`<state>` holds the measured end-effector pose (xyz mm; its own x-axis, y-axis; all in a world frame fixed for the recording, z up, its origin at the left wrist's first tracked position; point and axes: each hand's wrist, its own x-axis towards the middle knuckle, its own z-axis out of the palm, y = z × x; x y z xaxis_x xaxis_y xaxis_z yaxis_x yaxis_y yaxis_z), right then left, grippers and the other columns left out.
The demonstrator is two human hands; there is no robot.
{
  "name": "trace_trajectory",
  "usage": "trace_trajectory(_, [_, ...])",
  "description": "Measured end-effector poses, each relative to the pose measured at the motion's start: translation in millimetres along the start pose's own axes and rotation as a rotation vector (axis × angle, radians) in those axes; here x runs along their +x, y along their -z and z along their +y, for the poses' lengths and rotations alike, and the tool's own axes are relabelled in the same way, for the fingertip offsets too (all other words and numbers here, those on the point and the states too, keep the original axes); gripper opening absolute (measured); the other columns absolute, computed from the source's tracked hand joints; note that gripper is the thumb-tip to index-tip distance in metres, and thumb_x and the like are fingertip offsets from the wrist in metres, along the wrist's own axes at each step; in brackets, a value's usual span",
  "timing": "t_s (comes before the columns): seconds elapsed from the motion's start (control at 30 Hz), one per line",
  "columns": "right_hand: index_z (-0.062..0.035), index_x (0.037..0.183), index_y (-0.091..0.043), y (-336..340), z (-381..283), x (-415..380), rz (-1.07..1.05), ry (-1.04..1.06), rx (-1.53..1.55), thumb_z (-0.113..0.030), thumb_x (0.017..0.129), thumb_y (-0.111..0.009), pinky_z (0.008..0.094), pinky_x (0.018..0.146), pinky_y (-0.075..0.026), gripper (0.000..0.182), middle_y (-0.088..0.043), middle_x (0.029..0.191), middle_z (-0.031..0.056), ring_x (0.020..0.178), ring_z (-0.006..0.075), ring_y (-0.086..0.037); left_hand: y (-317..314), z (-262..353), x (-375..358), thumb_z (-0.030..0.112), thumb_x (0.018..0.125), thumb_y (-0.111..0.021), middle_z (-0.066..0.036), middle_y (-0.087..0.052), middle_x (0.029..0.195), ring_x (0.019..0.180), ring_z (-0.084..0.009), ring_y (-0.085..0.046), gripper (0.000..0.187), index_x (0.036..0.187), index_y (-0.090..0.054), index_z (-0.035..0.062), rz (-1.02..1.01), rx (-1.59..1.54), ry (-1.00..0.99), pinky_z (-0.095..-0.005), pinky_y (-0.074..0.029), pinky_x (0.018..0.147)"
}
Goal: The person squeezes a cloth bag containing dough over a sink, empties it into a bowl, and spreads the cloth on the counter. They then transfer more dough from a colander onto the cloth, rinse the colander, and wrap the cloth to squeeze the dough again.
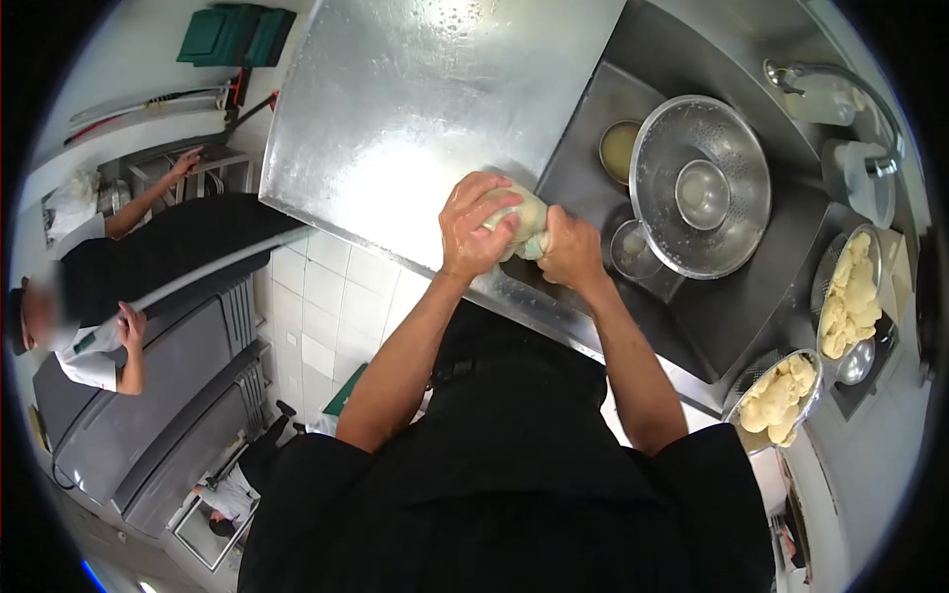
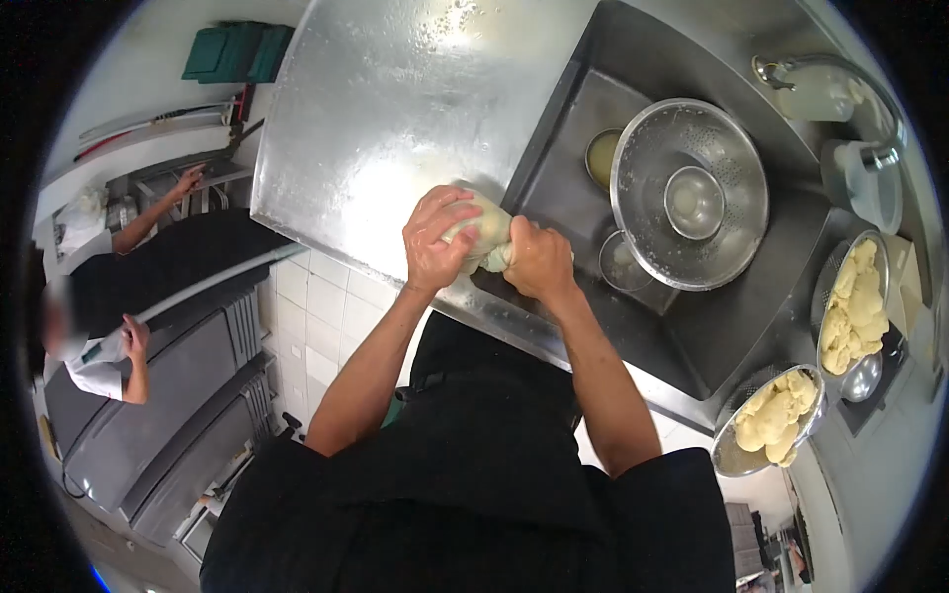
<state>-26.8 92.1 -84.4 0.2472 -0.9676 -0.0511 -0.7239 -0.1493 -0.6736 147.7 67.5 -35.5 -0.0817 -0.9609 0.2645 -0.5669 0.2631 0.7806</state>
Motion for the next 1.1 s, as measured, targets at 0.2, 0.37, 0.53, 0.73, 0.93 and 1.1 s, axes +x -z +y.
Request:
trace_trajectory(0.2, [-0.005, 0.086, -0.053, 9.3, -2.6, 12.5, -0.167, -0.063, 0.189, -0.011, 0.067, -0.07, 0.0535, 0.065, -0.049, 0.026, -0.065, 0.071, 0.0216, 0.07, 0.0415, -0.066, -1.4, -17.3, 18.9, 0.016, 0.073, -0.064, -0.013, -0.068, 0.1, 0.094, -0.035, -0.063, 0.02, 0.09, -0.072, 0.0076, -0.012, 0.06, -0.199, -0.0459, -0.05, 0.085])
trace_trajectory(0.37, [-0.0025, 0.079, -0.058, 15.8, -27.2, -1.6, 0.054, -0.013, -0.136, -0.009, 0.069, -0.067, 0.0503, 0.065, -0.05, 0.015, -0.066, 0.072, 0.0203, 0.067, 0.038, -0.066, -8.0, 8.2, 2.5, 0.022, 0.079, -0.067, -0.017, -0.058, 0.124, 0.117, -0.0351, -0.049, 0.027, 0.103, -0.07, 0.0099, 0.117, 0.327, 0.107, -0.0473, -0.034, 0.104])
trace_trajectory(0.53, [-0.0017, 0.076, -0.064, 29.0, -37.3, -6.8, 0.033, 0.046, -0.254, -0.01, 0.069, -0.065, 0.0478, 0.068, -0.051, 0.011, -0.067, 0.074, 0.0212, 0.068, 0.0379, -0.066, -21.6, 32.9, -15.0, 0.033, 0.091, -0.063, -0.018, -0.049, 0.132, 0.122, -0.0349, -0.046, 0.034, 0.115, -0.066, 0.0093, 0.224, 0.147, 0.408, -0.0462, -0.036, 0.104])
trace_trajectory(0.73, [0.0002, 0.07, -0.066, 59.6, -54.4, -8.7, -0.269, 0.069, -0.076, -0.012, 0.069, -0.056, 0.051, 0.069, -0.052, 0.016, -0.066, 0.074, 0.0268, 0.07, 0.0433, -0.066, -14.6, 32.4, -19.2, 0.023, 0.077, -0.076, -0.018, -0.056, 0.122, 0.117, -0.0323, -0.052, 0.035, 0.106, -0.067, 0.0061, 0.117, -0.075, 0.427, -0.0417, -0.044, 0.096])
trace_trajectory(0.93, [0.0004, 0.07, -0.066, 43.8, -50.5, 4.4, -0.553, 0.182, 0.032, -0.011, 0.068, -0.056, 0.0527, 0.068, -0.051, 0.015, -0.063, 0.07, 0.0268, 0.068, 0.0452, -0.064, 3.1, 5.6, -21.1, 0.012, 0.066, -0.074, -0.018, -0.061, 0.117, 0.106, -0.0298, -0.061, 0.027, 0.091, -0.07, 0.0018, -0.061, -0.491, 0.422, -0.0385, -0.049, 0.091])
trace_trajectory(1.1, [-0.0017, 0.069, -0.063, 44.4, -46.5, 23.1, -0.77, 0.236, 0.227, -0.01, 0.065, -0.057, 0.0515, 0.067, -0.05, 0.011, -0.062, 0.07, 0.0227, 0.071, 0.0427, -0.062, 3.6, -10.2, -19.5, 0.012, 0.063, -0.073, -0.017, -0.064, 0.114, 0.104, -0.0313, -0.061, 0.029, 0.091, -0.072, 0.0028, -0.092, -0.566, 0.423, -0.0402, -0.049, 0.09])
